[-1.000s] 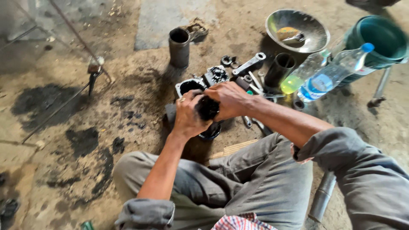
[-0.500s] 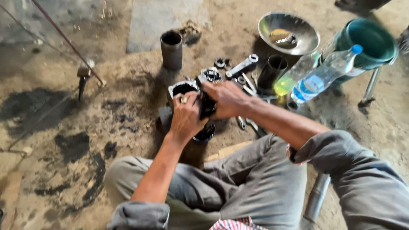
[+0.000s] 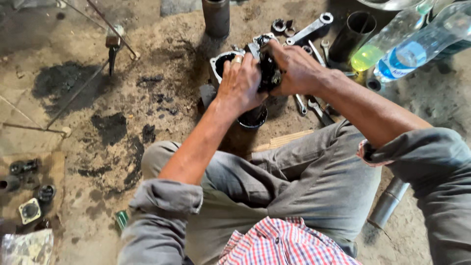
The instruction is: The person cleans a black grease-covered engine component with a red cloth, then applies more grease to the internal parts of the assembly while it is placed on a workspace on the floor.
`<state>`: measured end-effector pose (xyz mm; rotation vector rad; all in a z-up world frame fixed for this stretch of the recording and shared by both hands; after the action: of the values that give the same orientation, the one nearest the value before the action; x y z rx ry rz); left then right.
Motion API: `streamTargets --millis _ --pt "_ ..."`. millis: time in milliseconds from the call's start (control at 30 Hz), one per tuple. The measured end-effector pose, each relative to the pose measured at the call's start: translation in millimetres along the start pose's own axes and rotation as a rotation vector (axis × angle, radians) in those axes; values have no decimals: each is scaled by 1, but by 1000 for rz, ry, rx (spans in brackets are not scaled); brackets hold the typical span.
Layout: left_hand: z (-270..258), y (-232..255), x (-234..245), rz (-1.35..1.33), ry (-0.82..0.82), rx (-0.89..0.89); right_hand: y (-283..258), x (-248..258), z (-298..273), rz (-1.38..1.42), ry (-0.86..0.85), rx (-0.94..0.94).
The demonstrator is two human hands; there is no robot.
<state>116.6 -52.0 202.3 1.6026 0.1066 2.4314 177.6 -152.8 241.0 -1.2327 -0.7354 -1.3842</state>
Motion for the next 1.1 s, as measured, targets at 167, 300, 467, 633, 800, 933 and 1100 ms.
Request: streamTargets --millis 167,300,467,633,800,933,1100 --pt "23 -10 -28 73 -150 8 19 -14 -11 114 5 -147" --pt "12 -1 -28 101 -114 -25 2 -11 -20 127 147 51" --pt "9 -1 -43 188 -220 14 12 -28 -22 77 24 -13" --pt "11 -7 -43 297 -152 58 11 -11 -33 -60 196 139" --pt "5 -25 -22 118 -92 277 54 -29 -67 461 520 -141" --pt "-10 -32 -13 190 -68 415 58 -90 -102 519 357 -578" --pt "-13 -33 -6 241 -84 647 9 -142 -107 307 -73 -672"
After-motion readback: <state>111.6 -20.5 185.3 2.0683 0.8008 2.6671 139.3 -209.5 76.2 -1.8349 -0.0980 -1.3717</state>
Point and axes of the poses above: each hand's wrist, its own z-axis towards the middle knuckle, its own x-axis out of the back of the hand, y = z × x, the point moved 7 cm from there along z, towards the middle knuckle, and after that the axes turned 5 degrees about x, right-handed, at the moved point
